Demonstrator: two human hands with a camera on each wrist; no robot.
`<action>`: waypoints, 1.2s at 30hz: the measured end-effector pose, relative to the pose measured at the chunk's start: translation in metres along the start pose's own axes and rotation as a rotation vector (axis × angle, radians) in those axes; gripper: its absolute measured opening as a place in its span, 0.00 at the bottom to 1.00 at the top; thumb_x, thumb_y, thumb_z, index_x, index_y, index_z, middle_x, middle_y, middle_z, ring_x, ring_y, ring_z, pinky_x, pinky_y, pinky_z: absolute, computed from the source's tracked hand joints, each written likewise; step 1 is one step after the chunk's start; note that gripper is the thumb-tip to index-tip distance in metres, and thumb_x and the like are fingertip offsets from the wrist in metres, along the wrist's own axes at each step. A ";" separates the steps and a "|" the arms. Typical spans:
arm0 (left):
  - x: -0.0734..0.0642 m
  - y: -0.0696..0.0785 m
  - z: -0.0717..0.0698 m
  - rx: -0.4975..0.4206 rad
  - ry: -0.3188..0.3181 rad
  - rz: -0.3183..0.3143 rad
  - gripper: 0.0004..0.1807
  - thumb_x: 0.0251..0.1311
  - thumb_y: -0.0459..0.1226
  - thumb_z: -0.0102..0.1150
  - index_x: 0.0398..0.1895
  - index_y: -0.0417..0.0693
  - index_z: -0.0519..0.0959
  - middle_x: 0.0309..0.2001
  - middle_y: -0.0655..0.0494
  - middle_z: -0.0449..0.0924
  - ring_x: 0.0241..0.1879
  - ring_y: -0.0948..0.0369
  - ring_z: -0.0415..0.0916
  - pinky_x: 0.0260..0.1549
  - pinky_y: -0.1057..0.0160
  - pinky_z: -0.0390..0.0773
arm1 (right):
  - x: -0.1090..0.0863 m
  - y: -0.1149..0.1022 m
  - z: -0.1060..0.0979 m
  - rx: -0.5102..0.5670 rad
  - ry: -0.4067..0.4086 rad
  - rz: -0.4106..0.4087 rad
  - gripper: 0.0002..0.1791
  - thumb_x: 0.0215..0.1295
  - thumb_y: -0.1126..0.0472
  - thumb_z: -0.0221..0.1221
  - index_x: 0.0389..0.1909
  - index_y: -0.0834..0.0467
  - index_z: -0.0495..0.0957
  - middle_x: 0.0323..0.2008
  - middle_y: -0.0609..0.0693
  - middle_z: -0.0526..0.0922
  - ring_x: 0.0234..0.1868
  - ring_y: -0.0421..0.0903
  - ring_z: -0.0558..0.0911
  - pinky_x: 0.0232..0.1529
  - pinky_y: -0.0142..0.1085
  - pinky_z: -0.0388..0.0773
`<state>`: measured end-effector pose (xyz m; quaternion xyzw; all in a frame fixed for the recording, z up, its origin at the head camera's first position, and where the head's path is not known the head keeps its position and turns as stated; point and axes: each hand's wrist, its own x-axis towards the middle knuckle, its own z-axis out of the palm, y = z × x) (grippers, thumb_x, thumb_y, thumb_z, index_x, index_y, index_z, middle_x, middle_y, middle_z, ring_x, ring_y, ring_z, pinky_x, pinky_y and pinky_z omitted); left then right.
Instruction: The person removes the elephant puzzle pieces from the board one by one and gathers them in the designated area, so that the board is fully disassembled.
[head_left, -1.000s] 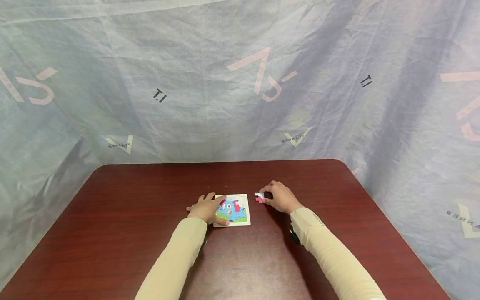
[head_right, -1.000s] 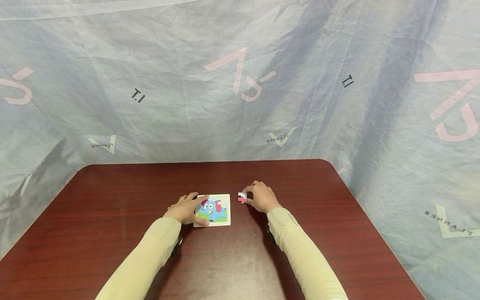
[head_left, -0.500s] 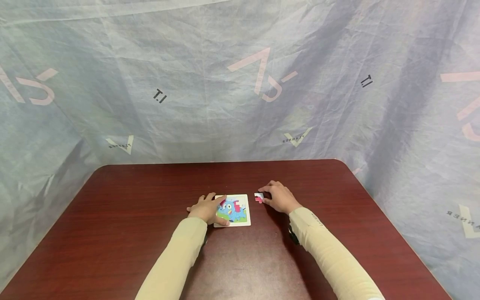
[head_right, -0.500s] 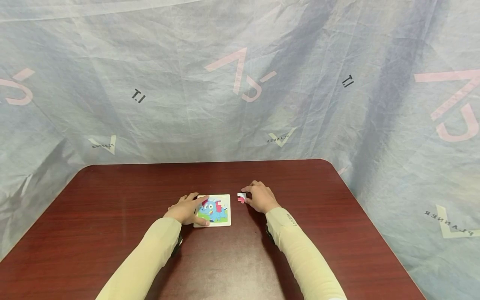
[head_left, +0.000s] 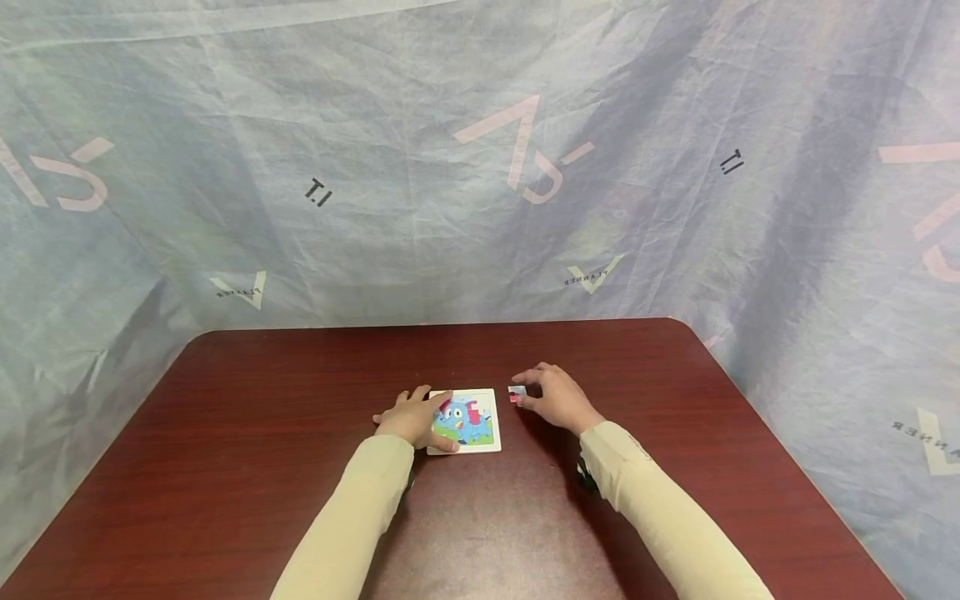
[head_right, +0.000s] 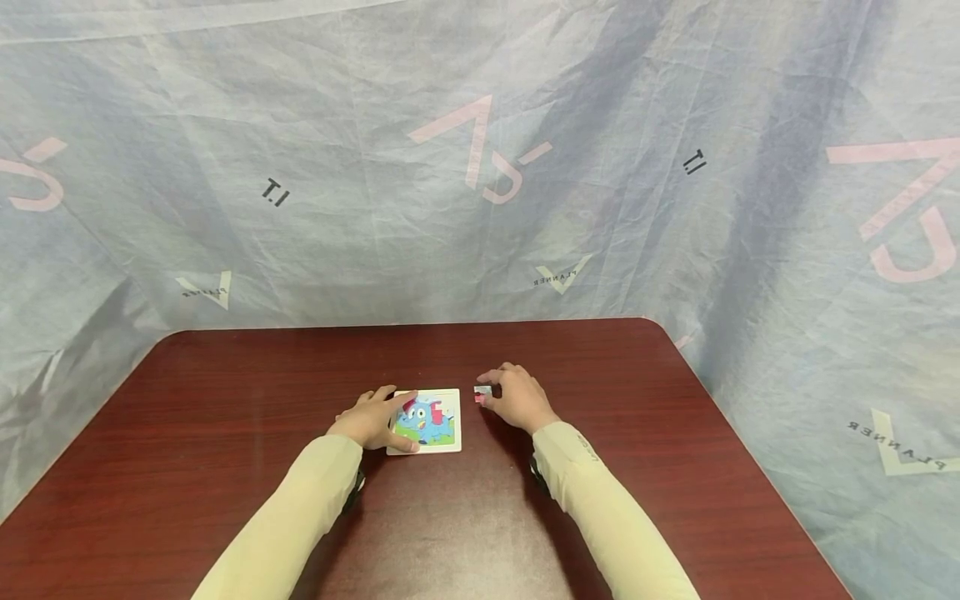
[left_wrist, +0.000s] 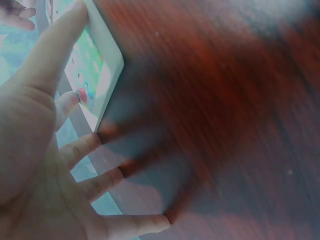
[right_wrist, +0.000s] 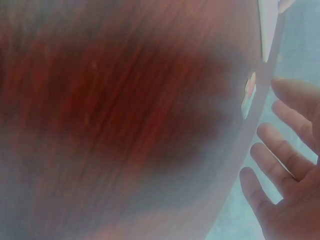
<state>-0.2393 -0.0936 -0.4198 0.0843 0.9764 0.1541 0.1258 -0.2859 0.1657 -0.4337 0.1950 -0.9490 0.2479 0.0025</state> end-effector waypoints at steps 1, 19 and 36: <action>0.000 0.000 0.000 -0.001 -0.001 -0.001 0.50 0.51 0.53 0.78 0.77 0.54 0.65 0.75 0.41 0.58 0.73 0.35 0.55 0.51 0.19 0.65 | 0.000 -0.001 0.001 0.014 0.007 -0.005 0.19 0.67 0.59 0.68 0.58 0.57 0.84 0.54 0.56 0.80 0.58 0.58 0.77 0.58 0.54 0.74; 0.001 0.001 0.000 -0.008 -0.007 -0.014 0.50 0.51 0.52 0.79 0.77 0.54 0.65 0.76 0.40 0.58 0.73 0.34 0.54 0.52 0.19 0.64 | -0.011 -0.019 0.017 0.338 0.075 0.161 0.14 0.60 0.60 0.73 0.47 0.57 0.88 0.34 0.47 0.84 0.29 0.43 0.77 0.30 0.36 0.75; 0.002 0.000 0.001 -0.015 -0.020 -0.019 0.50 0.51 0.52 0.78 0.78 0.56 0.65 0.76 0.41 0.57 0.74 0.35 0.53 0.52 0.18 0.63 | -0.014 -0.035 0.030 0.359 0.026 0.123 0.12 0.61 0.63 0.72 0.46 0.58 0.88 0.29 0.47 0.81 0.21 0.41 0.74 0.25 0.34 0.73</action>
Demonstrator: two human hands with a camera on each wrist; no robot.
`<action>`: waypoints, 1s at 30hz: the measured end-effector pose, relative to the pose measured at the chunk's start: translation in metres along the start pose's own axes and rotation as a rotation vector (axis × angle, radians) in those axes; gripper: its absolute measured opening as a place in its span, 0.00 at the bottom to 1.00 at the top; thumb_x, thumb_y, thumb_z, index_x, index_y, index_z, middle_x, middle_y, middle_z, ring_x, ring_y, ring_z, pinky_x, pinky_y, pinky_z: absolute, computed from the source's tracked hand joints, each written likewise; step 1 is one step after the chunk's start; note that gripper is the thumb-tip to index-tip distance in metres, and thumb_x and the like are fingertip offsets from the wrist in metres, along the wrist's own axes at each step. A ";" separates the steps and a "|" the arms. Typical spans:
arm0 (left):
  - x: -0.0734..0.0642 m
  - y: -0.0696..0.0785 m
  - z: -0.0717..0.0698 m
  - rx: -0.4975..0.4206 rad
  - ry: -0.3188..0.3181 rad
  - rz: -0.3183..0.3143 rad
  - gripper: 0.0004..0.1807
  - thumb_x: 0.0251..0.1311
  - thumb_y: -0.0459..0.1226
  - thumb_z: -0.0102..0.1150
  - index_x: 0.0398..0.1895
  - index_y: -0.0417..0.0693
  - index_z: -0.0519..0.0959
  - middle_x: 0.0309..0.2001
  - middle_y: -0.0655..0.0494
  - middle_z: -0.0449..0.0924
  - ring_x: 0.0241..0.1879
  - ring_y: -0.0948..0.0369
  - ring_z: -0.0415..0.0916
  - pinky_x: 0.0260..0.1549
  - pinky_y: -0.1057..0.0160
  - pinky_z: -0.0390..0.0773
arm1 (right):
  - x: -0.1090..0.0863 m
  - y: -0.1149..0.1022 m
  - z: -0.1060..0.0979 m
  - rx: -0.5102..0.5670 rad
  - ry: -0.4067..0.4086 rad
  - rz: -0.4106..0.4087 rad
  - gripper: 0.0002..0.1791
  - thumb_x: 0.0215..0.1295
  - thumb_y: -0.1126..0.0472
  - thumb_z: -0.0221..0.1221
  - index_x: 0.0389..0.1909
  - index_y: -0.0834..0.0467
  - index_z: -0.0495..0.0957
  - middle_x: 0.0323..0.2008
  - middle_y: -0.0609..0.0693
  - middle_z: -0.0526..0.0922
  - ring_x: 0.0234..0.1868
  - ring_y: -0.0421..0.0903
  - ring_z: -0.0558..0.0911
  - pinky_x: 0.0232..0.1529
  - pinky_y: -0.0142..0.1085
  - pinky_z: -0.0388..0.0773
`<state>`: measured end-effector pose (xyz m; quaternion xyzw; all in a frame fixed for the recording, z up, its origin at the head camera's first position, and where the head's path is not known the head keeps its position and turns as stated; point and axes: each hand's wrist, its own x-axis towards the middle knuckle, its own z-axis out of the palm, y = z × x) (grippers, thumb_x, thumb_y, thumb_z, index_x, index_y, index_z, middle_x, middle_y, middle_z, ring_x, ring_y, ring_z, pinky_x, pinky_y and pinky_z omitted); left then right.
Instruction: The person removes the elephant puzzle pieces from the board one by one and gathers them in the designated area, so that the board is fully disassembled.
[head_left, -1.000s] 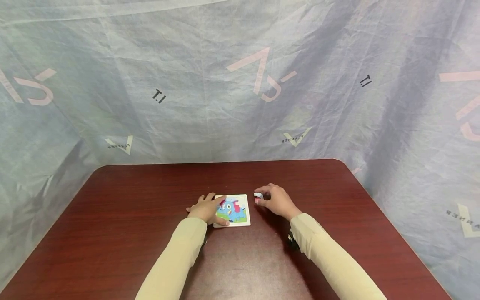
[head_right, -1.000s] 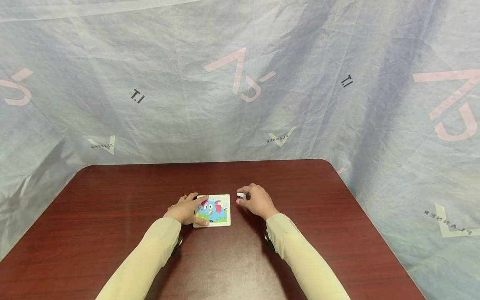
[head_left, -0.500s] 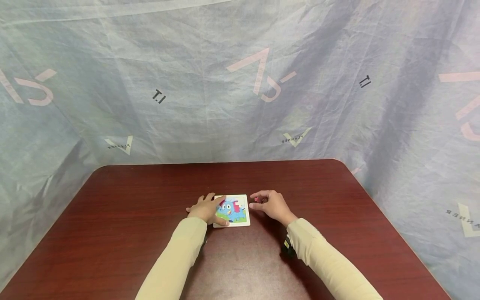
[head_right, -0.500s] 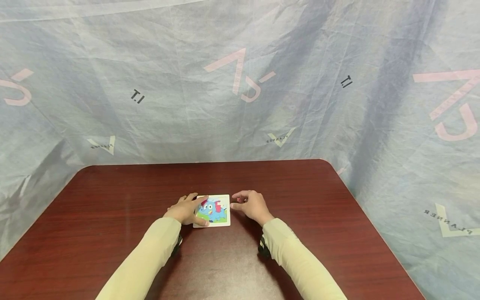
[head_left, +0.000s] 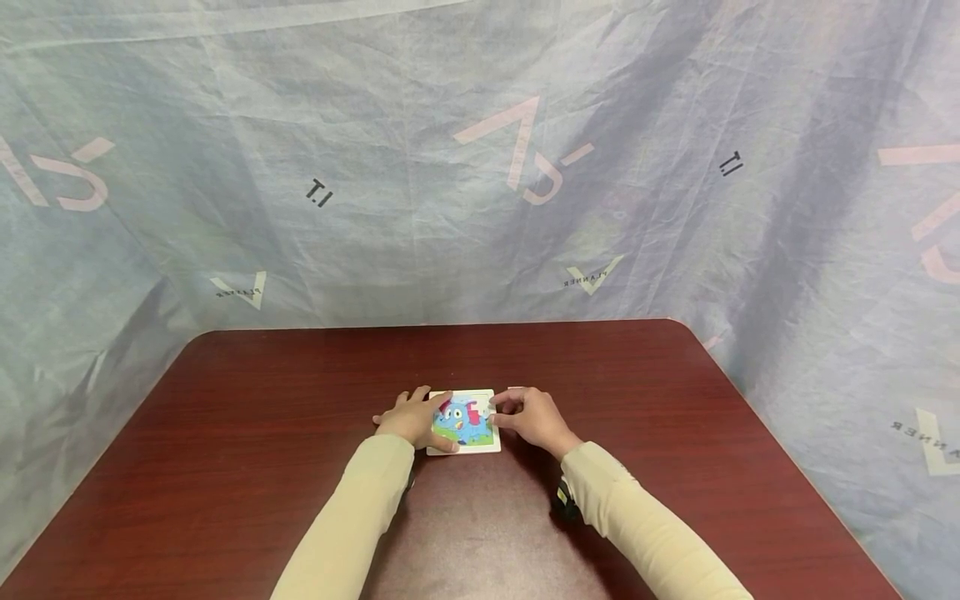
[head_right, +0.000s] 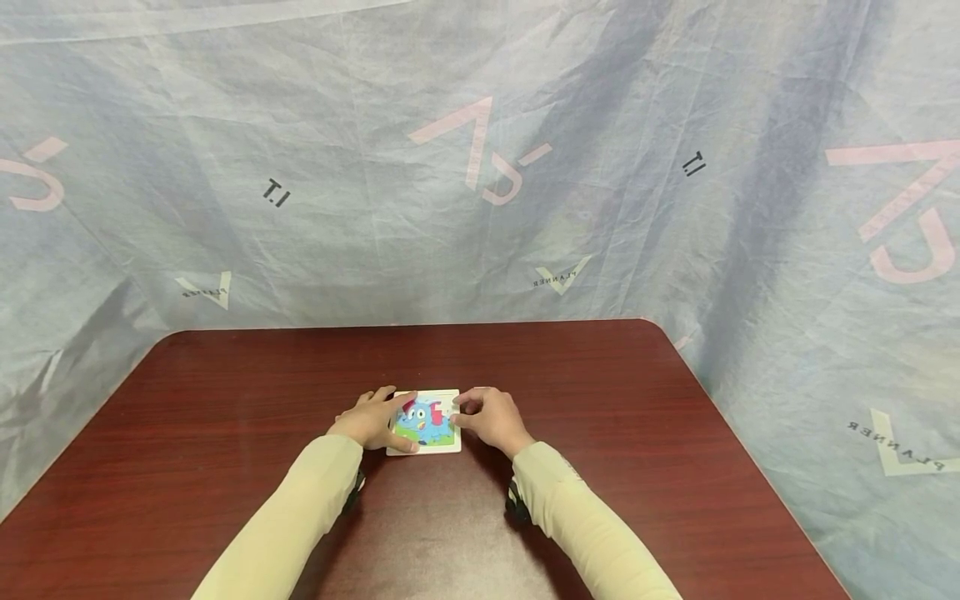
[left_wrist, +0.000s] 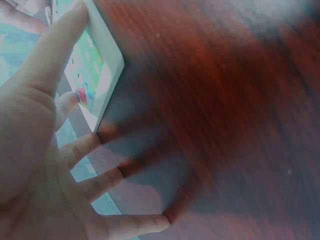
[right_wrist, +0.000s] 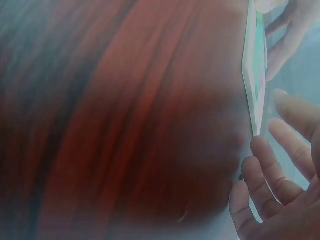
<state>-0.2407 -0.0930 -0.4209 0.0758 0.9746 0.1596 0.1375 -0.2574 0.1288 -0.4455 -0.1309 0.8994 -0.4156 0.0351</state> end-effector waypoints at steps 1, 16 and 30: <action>0.000 0.000 0.000 0.001 -0.001 -0.001 0.50 0.51 0.52 0.78 0.78 0.56 0.65 0.76 0.41 0.57 0.74 0.35 0.53 0.52 0.19 0.63 | 0.000 -0.001 0.001 -0.002 -0.003 -0.002 0.12 0.61 0.63 0.71 0.46 0.58 0.88 0.29 0.47 0.81 0.21 0.41 0.74 0.25 0.34 0.74; 0.000 0.000 -0.001 0.002 -0.011 -0.007 0.51 0.51 0.53 0.78 0.78 0.56 0.64 0.77 0.41 0.56 0.74 0.35 0.52 0.53 0.19 0.62 | 0.003 -0.008 0.007 -0.093 -0.013 -0.002 0.11 0.61 0.63 0.72 0.44 0.58 0.88 0.31 0.48 0.79 0.29 0.44 0.73 0.30 0.36 0.73; -0.001 0.001 -0.001 0.010 -0.004 -0.008 0.51 0.51 0.54 0.78 0.78 0.56 0.65 0.76 0.41 0.57 0.74 0.35 0.54 0.53 0.19 0.63 | 0.006 -0.013 0.006 -0.201 -0.022 0.000 0.09 0.56 0.63 0.75 0.38 0.55 0.89 0.33 0.50 0.78 0.35 0.45 0.72 0.37 0.39 0.73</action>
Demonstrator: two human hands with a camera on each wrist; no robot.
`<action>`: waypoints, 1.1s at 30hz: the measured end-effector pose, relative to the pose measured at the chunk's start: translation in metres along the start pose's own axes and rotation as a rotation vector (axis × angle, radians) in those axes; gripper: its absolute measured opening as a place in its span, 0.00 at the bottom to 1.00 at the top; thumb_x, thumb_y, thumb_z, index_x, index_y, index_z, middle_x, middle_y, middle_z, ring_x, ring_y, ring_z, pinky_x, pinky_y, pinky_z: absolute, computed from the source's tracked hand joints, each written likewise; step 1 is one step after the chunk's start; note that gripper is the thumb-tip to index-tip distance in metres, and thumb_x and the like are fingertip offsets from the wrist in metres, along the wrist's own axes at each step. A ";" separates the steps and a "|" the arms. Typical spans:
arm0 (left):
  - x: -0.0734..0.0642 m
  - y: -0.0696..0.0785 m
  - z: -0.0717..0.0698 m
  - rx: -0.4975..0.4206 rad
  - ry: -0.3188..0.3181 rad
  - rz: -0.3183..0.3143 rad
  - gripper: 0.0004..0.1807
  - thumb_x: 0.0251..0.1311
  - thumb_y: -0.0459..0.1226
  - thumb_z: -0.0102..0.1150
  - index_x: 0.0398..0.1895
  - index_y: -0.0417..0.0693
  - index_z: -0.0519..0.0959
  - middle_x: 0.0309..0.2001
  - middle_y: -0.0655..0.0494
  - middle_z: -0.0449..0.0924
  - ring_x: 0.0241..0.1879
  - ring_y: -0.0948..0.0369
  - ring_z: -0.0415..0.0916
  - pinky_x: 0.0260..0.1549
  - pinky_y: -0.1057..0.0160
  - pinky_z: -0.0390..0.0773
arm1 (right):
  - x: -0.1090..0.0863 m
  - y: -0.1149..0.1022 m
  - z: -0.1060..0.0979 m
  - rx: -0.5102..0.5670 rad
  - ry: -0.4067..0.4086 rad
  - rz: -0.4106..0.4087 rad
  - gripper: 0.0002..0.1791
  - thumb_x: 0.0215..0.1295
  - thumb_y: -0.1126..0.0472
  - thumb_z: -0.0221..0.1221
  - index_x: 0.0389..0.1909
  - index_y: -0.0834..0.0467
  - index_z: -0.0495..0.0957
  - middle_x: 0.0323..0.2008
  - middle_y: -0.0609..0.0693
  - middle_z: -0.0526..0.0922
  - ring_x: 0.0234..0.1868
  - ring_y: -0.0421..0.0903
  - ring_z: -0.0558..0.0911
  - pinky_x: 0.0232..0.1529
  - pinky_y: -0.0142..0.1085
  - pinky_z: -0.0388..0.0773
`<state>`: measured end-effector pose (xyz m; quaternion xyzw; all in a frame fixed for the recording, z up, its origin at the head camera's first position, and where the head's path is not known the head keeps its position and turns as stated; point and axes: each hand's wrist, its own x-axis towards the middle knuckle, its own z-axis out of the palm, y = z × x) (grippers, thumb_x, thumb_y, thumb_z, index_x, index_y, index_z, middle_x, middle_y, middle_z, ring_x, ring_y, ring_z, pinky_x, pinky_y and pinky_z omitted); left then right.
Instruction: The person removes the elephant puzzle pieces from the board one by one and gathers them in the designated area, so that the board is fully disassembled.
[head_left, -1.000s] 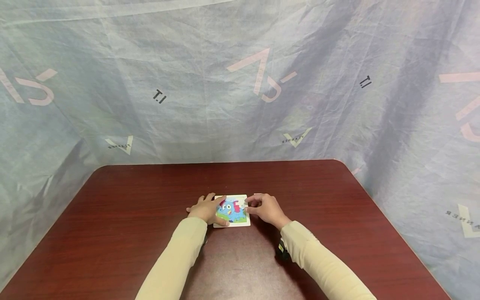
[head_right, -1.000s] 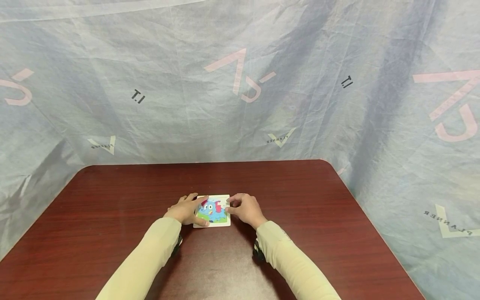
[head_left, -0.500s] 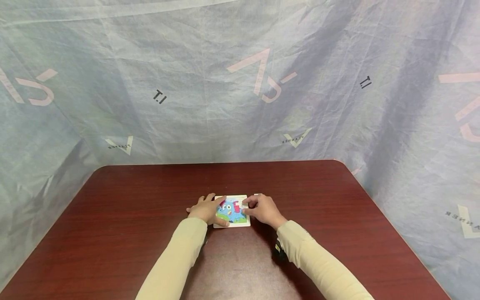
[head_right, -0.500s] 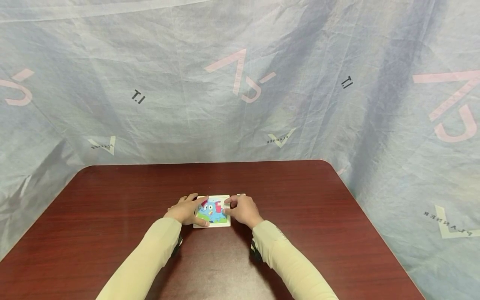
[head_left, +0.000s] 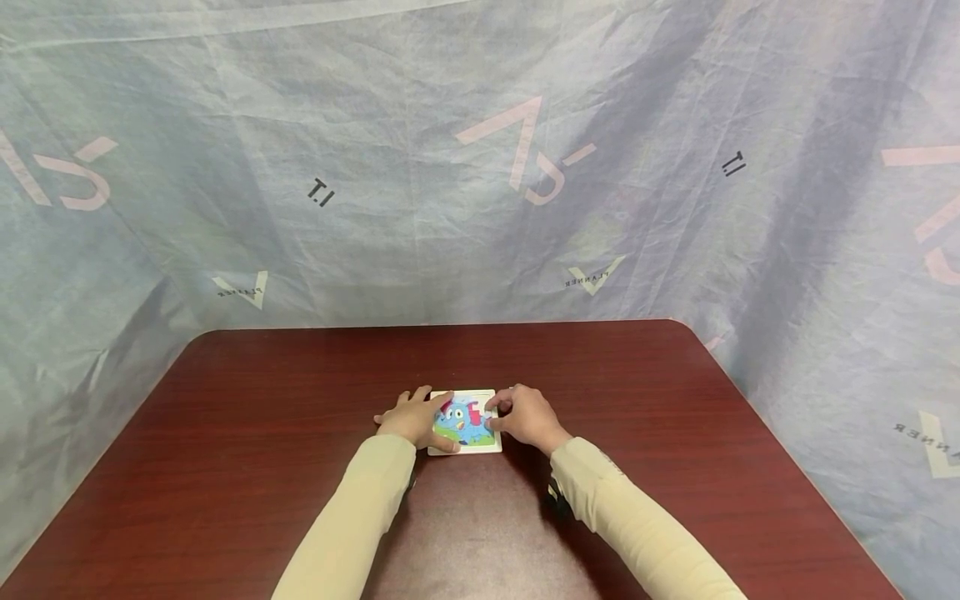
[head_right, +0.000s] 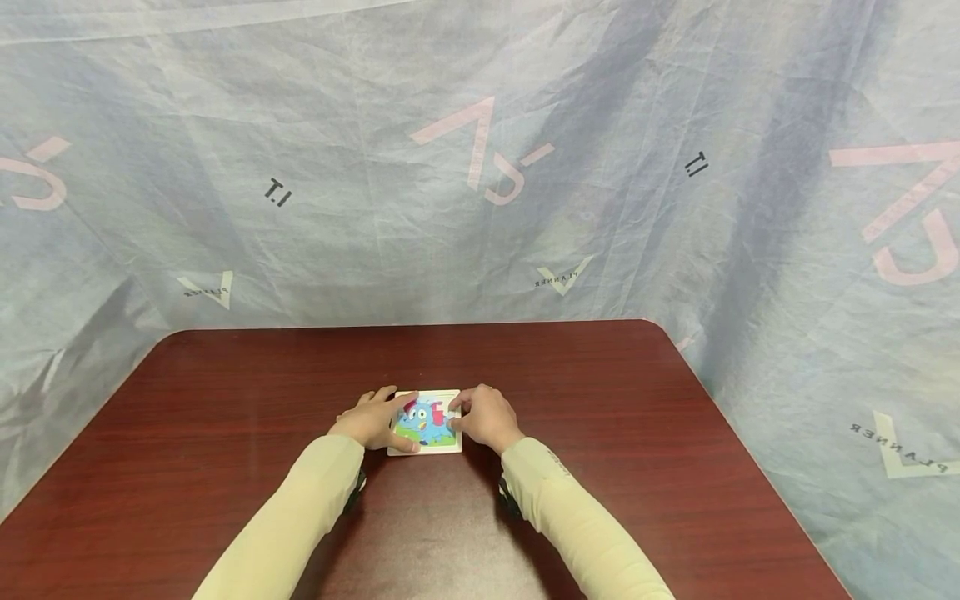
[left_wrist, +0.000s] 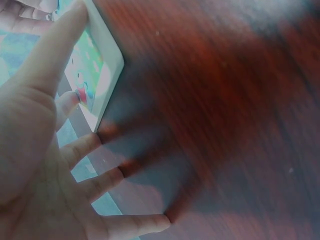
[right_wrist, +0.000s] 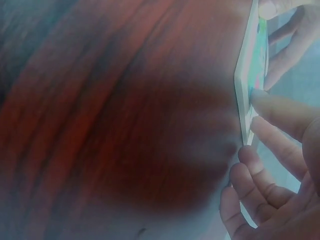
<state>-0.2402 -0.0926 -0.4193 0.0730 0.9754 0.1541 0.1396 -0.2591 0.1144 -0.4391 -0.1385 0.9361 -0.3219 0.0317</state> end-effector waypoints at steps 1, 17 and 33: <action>0.000 0.000 0.000 0.001 0.000 -0.001 0.50 0.51 0.54 0.78 0.77 0.56 0.65 0.76 0.41 0.57 0.74 0.35 0.54 0.53 0.19 0.63 | 0.000 0.000 0.000 -0.004 -0.001 -0.001 0.09 0.56 0.63 0.75 0.38 0.55 0.89 0.33 0.50 0.77 0.35 0.45 0.72 0.37 0.39 0.73; 0.001 0.000 0.000 0.012 -0.007 0.004 0.49 0.52 0.54 0.77 0.77 0.59 0.65 0.75 0.41 0.58 0.73 0.35 0.54 0.52 0.19 0.64 | 0.002 0.000 0.001 -0.015 -0.007 0.003 0.09 0.56 0.63 0.75 0.38 0.55 0.88 0.34 0.51 0.78 0.36 0.46 0.73 0.38 0.41 0.74; 0.000 0.001 -0.001 0.022 -0.026 -0.001 0.48 0.54 0.54 0.75 0.78 0.61 0.64 0.77 0.42 0.56 0.75 0.35 0.51 0.54 0.20 0.63 | -0.001 0.000 0.002 -0.022 0.041 -0.063 0.10 0.54 0.65 0.76 0.35 0.54 0.86 0.34 0.50 0.76 0.35 0.45 0.75 0.36 0.41 0.75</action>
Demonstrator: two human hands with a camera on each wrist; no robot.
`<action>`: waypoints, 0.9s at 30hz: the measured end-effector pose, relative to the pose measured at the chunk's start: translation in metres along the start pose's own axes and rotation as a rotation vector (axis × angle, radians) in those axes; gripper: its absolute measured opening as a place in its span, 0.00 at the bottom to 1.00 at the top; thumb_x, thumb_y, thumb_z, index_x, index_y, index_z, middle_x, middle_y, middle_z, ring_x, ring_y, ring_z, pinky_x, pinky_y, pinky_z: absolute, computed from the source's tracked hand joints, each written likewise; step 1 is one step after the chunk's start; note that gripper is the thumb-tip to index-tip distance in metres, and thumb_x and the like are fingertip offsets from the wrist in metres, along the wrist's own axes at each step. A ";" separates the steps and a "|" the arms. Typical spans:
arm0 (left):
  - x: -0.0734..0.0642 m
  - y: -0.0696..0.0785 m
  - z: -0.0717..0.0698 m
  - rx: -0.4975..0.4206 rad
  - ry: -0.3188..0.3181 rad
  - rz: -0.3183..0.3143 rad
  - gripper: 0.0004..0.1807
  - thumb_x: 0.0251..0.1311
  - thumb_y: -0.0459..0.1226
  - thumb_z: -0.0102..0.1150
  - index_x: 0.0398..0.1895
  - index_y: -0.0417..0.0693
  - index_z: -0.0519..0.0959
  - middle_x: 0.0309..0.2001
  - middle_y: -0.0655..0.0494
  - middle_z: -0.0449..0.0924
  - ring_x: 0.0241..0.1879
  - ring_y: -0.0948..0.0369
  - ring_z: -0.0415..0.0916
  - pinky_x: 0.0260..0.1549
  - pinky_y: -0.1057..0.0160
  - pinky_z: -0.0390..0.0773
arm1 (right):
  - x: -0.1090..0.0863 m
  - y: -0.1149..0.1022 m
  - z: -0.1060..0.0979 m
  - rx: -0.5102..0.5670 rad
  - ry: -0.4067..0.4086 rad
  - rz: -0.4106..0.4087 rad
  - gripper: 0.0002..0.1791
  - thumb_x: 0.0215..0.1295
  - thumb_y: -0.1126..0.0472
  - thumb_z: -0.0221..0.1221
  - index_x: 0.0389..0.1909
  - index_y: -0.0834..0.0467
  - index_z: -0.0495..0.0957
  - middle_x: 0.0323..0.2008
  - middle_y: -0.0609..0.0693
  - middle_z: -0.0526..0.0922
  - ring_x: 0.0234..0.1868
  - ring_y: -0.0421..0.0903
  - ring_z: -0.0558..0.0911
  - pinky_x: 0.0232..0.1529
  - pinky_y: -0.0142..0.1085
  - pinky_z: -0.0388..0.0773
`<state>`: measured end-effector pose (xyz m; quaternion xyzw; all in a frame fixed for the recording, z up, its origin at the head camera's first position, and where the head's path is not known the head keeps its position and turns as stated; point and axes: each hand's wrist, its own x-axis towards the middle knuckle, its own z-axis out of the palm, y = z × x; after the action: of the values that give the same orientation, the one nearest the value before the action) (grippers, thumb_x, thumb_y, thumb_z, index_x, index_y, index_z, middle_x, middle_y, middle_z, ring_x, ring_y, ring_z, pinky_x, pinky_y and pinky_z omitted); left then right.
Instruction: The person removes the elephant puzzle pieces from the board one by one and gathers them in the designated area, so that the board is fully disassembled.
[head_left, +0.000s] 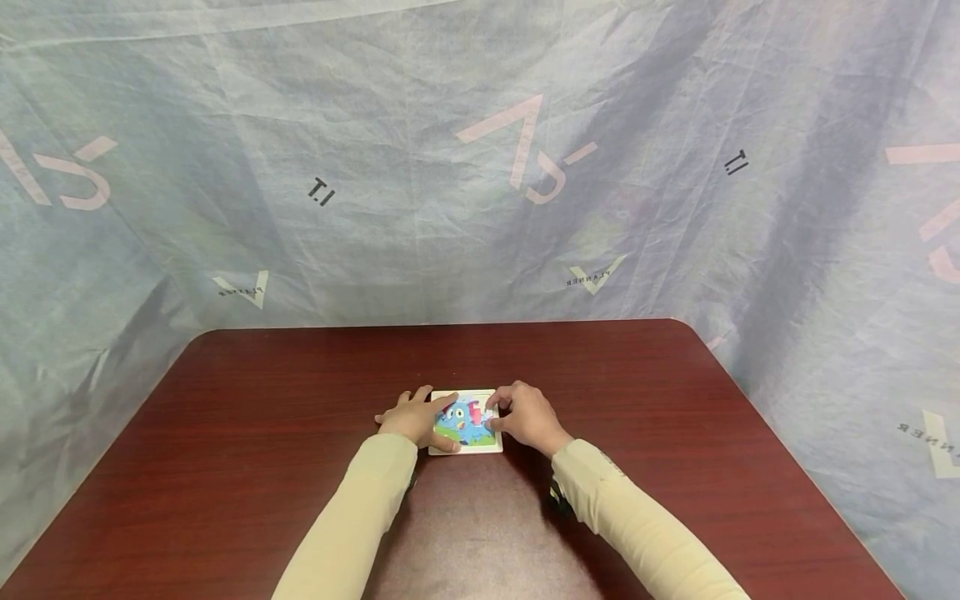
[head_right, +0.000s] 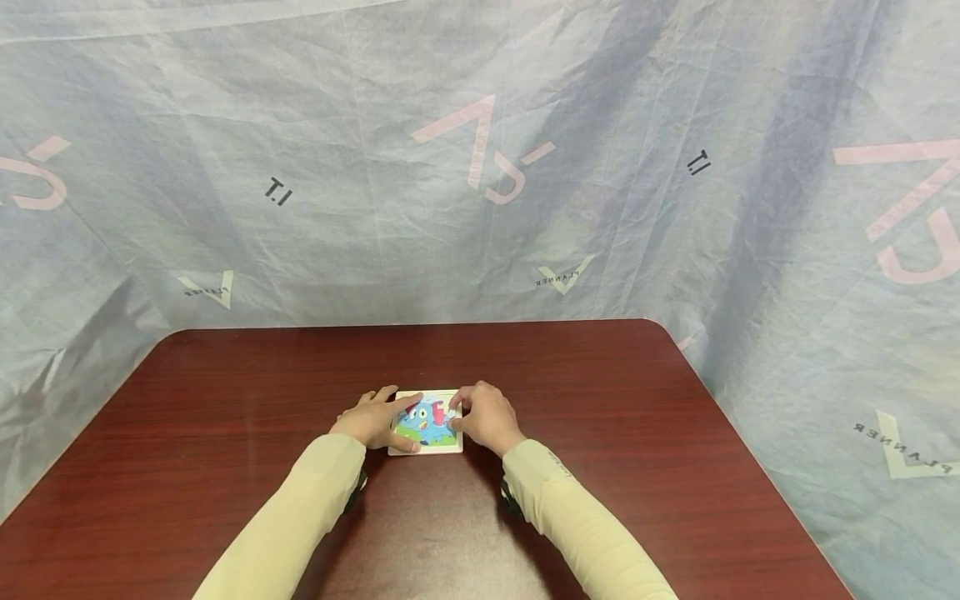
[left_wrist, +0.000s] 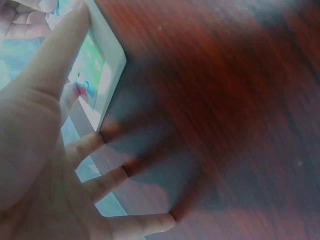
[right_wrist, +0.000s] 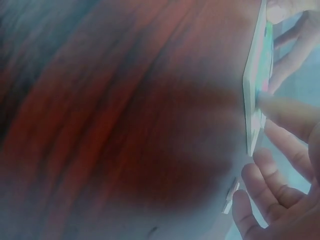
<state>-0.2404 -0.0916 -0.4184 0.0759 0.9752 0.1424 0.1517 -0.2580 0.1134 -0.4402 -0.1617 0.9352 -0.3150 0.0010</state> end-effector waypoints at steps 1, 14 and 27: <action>0.000 0.000 0.000 0.001 0.000 0.000 0.48 0.54 0.54 0.75 0.78 0.61 0.64 0.77 0.42 0.56 0.75 0.35 0.51 0.54 0.20 0.63 | 0.000 0.000 0.000 -0.004 0.003 -0.008 0.10 0.53 0.65 0.76 0.35 0.54 0.86 0.34 0.50 0.76 0.35 0.46 0.75 0.36 0.41 0.75; 0.000 0.000 0.000 -0.009 -0.001 0.000 0.48 0.54 0.53 0.75 0.78 0.61 0.64 0.77 0.42 0.55 0.75 0.35 0.51 0.54 0.19 0.62 | 0.001 0.003 -0.003 -0.039 -0.024 0.000 0.12 0.53 0.59 0.78 0.36 0.51 0.84 0.37 0.47 0.77 0.40 0.47 0.77 0.38 0.44 0.77; -0.002 0.000 -0.002 -0.013 0.000 0.005 0.47 0.55 0.52 0.76 0.77 0.60 0.65 0.77 0.41 0.55 0.75 0.35 0.51 0.55 0.19 0.61 | 0.003 0.003 -0.002 -0.065 0.002 -0.053 0.15 0.51 0.61 0.79 0.33 0.53 0.80 0.35 0.47 0.76 0.39 0.46 0.77 0.38 0.43 0.77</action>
<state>-0.2392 -0.0926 -0.4160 0.0773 0.9740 0.1490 0.1520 -0.2616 0.1161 -0.4397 -0.1863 0.9402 -0.2847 -0.0135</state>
